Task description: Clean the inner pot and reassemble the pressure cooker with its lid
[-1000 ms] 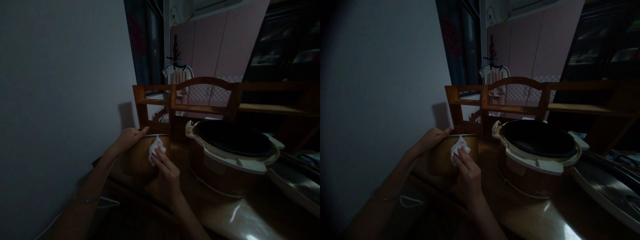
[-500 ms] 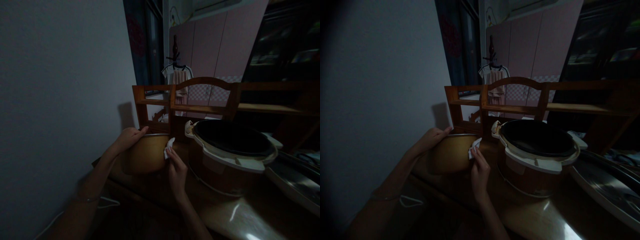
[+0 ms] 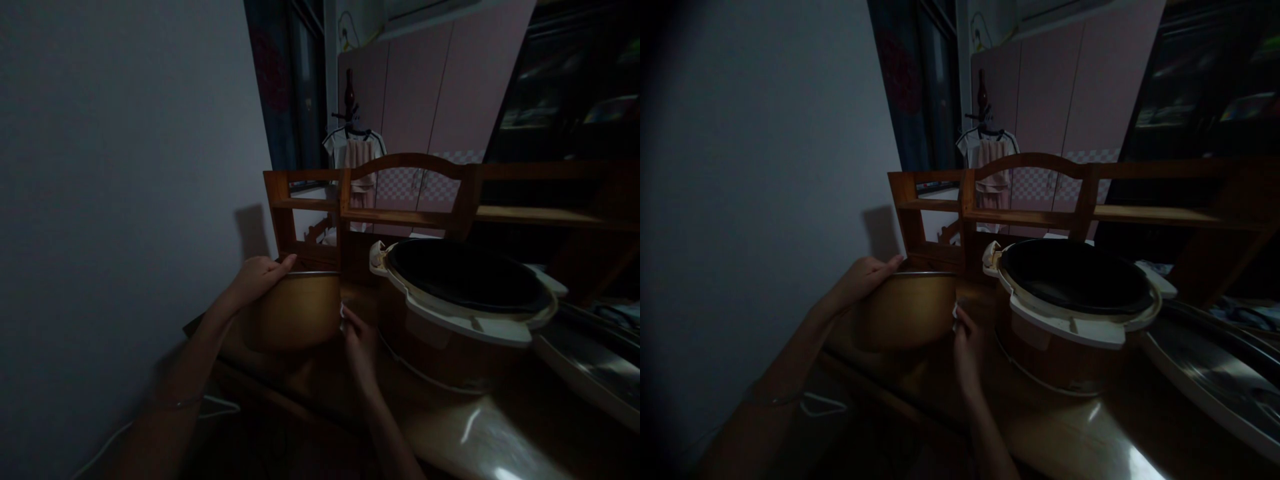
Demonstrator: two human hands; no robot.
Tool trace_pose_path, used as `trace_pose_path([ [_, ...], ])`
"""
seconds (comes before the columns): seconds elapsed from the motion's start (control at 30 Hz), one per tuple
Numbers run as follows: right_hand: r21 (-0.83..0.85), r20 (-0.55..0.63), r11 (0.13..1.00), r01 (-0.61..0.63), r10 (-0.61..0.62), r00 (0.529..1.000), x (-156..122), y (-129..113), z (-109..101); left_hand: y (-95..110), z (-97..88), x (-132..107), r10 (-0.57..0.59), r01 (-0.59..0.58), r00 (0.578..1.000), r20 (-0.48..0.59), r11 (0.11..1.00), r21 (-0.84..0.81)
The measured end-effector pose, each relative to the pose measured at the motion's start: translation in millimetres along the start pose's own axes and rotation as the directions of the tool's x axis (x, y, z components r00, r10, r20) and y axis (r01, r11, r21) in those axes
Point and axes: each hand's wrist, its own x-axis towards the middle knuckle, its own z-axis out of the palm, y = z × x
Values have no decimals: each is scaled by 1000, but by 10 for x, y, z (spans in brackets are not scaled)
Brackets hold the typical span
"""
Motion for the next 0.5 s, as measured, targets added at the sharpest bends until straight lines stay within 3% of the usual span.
trace_pose_path([
  [0.23, 61, -9, 989, 134, -133, 991, -310, -135, 24, 33, 34, 86, 12, -11, 999, -34, 999, 46],
  [0.5, -92, 59, 922, 375, -371, 927, -441, -222, 82, 71, 46, 128, -3, 7, 999, -53, 998, 69],
])
